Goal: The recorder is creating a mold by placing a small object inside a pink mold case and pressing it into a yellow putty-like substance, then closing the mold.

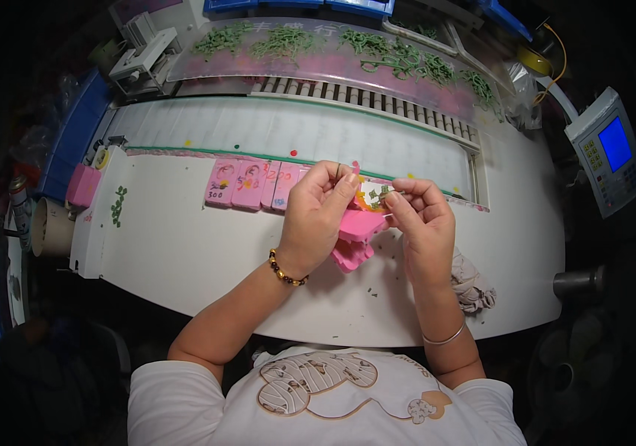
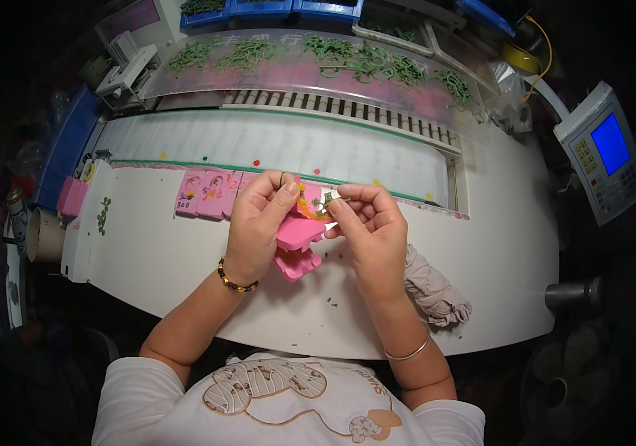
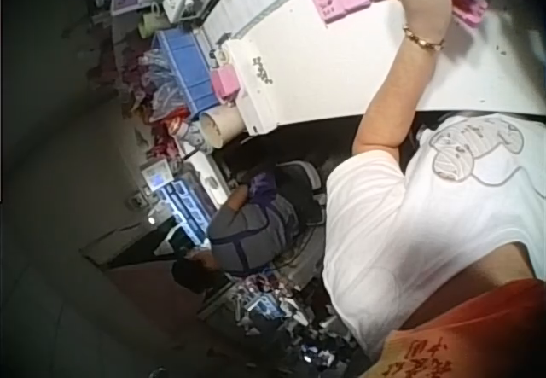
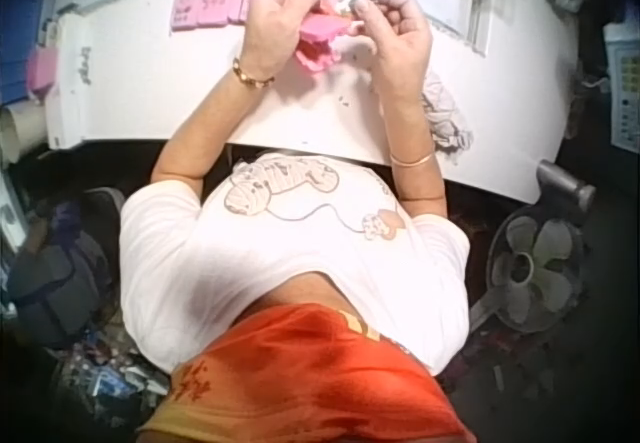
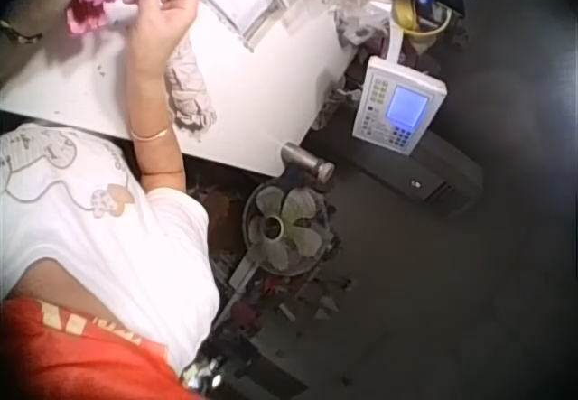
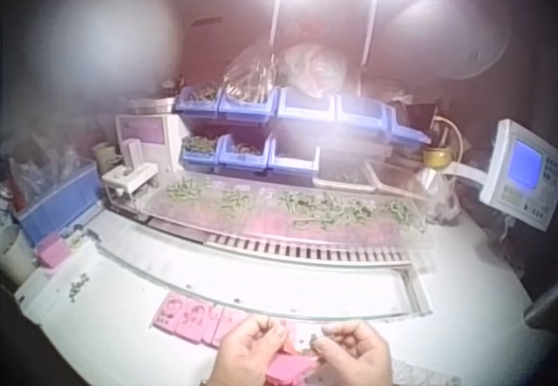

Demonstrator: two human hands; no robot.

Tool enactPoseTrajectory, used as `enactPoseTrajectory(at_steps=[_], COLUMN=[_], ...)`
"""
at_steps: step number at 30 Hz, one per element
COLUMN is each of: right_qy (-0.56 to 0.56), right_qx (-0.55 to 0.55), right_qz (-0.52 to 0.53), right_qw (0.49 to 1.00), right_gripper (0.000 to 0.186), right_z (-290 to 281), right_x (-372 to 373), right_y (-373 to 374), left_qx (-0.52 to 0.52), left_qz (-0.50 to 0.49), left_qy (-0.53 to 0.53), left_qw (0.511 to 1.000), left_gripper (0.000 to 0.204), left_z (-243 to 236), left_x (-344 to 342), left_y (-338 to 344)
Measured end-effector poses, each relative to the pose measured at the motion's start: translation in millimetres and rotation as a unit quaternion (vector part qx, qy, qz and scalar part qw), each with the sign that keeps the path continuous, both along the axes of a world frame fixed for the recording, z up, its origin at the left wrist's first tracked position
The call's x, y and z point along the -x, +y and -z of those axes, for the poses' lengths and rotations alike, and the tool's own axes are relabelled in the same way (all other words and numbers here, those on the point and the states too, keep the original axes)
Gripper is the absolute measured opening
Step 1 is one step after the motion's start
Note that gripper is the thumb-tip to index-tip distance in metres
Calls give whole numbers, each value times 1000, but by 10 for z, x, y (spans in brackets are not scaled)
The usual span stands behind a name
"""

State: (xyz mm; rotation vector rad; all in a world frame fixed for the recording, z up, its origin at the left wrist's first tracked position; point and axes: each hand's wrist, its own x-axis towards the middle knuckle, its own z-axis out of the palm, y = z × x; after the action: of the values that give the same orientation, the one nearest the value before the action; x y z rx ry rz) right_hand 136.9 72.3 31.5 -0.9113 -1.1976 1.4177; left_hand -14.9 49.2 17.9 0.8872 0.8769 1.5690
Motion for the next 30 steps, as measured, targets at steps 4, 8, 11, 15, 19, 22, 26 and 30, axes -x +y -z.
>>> enactPoseTrajectory(at_steps=[4,8,11,15,19,22,26,30], right_qy=[15,11,-11,-40,-72,-72,-57,-53], right_qx=[21,26,28,5,-9,-10,-1,19], right_qz=[-2,-15,-26,-21,-35,-51,-66,-47], right_qw=[1000,999,999,999,997,996,996,997], right_gripper=[19,20,17,14,11,11,13,15], right_z=[-4,-28,-18,-32,10,23,16,24], right_x=[-27,-54,-102,-136,-167,-163,-142,-155], right_y=[20,30,67,97,121,117,102,123], left_qx=[14,23,60,7,18,65,74,71], left_qz=[16,29,52,-3,60,142,145,124], left_qy=[-1,70,78,112,211,268,248,228], left_qw=[1000,997,994,994,975,951,955,963], left_gripper=[13,19,25,30,29,23,14,12], left_z=[32,76,63,49,-71,-90,3,14], left_x=[8,50,44,35,83,116,93,94], left_y=[8,32,57,61,5,0,7,6])
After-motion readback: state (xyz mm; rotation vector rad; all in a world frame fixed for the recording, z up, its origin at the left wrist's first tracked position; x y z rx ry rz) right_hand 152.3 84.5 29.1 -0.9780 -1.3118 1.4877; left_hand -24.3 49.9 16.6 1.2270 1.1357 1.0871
